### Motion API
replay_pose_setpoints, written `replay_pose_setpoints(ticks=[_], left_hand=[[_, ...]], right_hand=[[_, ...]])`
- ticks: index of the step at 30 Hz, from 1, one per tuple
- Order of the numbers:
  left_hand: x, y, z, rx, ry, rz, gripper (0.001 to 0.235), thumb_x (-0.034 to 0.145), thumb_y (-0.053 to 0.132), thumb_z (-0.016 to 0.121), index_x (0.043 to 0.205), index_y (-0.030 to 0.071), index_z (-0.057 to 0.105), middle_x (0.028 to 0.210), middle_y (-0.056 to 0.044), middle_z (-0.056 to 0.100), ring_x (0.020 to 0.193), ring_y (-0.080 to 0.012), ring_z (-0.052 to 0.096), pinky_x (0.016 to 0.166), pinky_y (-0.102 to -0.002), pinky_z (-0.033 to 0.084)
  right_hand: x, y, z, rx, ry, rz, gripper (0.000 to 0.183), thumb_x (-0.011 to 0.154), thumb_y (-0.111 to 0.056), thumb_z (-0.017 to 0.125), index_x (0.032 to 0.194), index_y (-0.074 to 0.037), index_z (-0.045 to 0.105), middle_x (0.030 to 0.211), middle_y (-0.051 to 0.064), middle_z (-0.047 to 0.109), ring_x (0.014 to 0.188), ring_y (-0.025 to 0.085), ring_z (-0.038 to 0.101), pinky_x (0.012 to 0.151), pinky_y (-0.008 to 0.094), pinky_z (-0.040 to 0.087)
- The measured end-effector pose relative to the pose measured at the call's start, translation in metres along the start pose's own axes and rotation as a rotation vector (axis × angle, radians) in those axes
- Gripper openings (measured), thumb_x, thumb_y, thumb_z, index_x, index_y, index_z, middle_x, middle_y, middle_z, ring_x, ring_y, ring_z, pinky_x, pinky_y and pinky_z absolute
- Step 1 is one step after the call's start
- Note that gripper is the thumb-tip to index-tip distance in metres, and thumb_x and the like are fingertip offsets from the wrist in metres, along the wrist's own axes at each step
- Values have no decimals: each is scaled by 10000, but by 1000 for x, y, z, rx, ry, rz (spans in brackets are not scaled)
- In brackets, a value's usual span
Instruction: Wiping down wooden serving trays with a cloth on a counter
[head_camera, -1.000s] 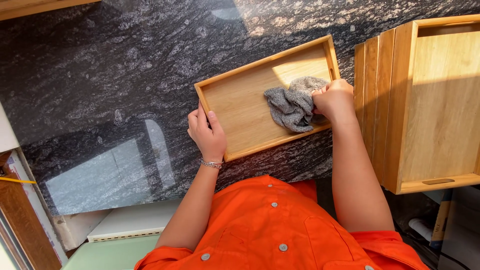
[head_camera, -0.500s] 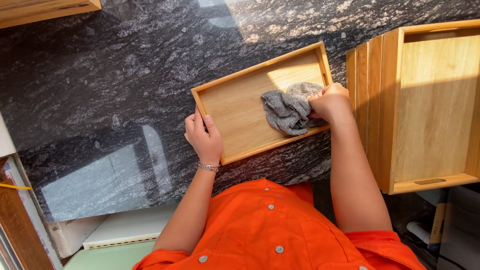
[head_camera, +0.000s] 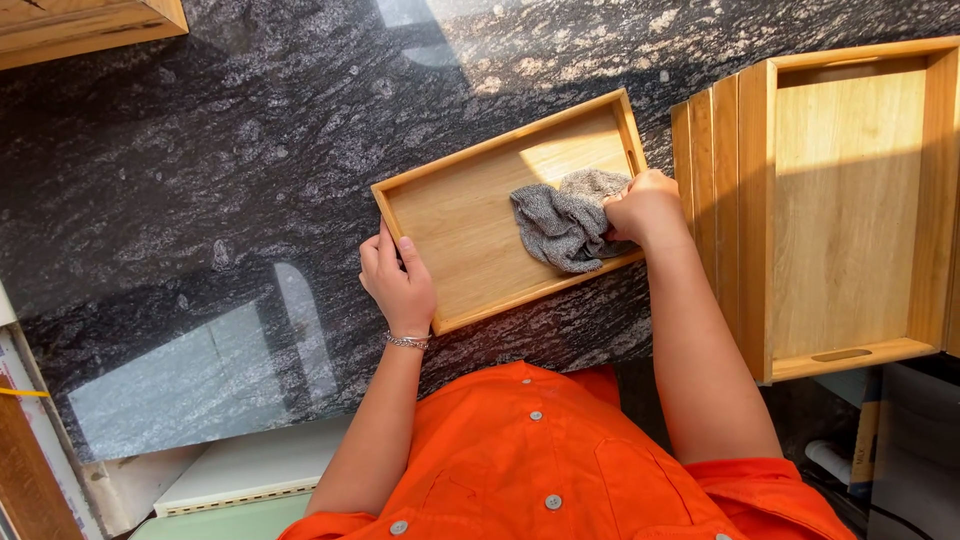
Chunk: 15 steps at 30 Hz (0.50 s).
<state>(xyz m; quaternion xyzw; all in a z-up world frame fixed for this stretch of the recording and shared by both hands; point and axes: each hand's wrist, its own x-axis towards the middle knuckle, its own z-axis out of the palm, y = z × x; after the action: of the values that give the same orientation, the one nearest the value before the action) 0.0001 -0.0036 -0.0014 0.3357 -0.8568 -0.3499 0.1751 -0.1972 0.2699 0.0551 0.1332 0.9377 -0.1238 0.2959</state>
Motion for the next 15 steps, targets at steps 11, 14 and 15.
replay_pose_setpoints(ticks=[11, 14, 15], left_hand=[[1, 5, -2, -4, 11, -5, 431, 1077, 295, 488, 1468, 135, 570, 1077, -24, 553, 845, -226, 582, 799, -377, 382], [1, 6, 0, -6, 14, -3, 430, 1076, 289, 491, 1469, 133, 571, 1072, -29, 554, 844, -231, 582, 801, -379, 382], [1, 7, -1, -5, 17, -4, 431, 1075, 287, 494, 1470, 131, 572, 1069, -32, 555, 842, -236, 583, 801, -380, 382]], right_hand=[[11, 10, 0, -9, -31, -17, 267, 853, -293, 734, 639, -136, 763, 489, 93, 660, 628, 300, 738, 736, 377, 598], [4, 4, 0, -3, -37, -12, 293, 839, -332, 747, 605, -157, 745, 453, 70, 642, 599, 270, 737, 718, 353, 596], [6, 3, 4, -27, -20, -35, 302, 827, -337, 742, 577, -168, 731, 447, 76, 633, 641, 305, 744, 687, 379, 599]])
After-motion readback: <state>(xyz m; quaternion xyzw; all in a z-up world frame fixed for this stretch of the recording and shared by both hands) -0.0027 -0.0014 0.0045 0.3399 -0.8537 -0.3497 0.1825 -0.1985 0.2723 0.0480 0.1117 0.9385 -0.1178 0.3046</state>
